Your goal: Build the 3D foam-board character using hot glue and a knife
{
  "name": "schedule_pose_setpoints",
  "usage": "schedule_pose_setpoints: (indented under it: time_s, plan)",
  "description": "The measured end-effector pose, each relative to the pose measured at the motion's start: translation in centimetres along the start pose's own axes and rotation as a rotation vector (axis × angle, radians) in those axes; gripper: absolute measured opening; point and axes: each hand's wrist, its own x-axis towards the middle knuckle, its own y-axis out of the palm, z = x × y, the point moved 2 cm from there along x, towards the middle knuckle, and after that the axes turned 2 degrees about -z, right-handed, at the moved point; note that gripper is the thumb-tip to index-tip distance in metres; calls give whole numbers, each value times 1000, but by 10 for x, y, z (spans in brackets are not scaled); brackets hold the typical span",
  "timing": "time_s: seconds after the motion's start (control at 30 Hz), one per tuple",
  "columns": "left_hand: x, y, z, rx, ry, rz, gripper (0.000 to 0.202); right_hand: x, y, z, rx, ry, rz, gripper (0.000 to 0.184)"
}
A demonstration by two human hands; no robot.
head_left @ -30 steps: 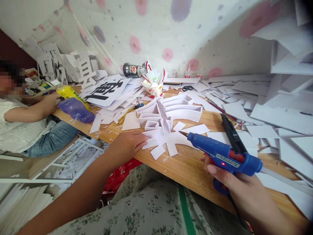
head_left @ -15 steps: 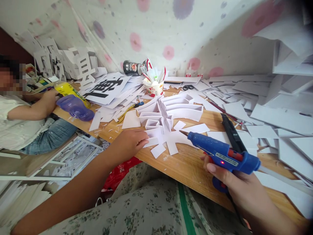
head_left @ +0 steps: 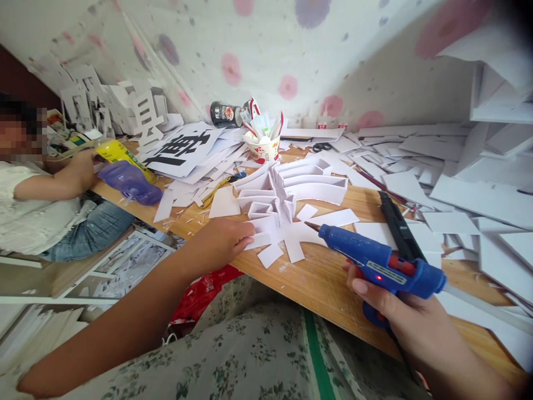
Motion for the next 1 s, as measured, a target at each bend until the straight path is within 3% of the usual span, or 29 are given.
schedule_pose_setpoints:
  time_s: [0.3,0.43,0.67,1.0]
  plan:
    - [0,-2,1,-49,40,-3,26,4,-1,-5,-40,-32,52,32]
    - [0,-1,0,-55,33,-14,26,2,1,-4,-18,-22,8,31]
    - [2,-1,0,-82,26,-9,23,7,-2,-9,1,-6,77,34]
    - [1,-1,0,-97,-46,45,27,-1,6,3,-10,-35,-31,28]
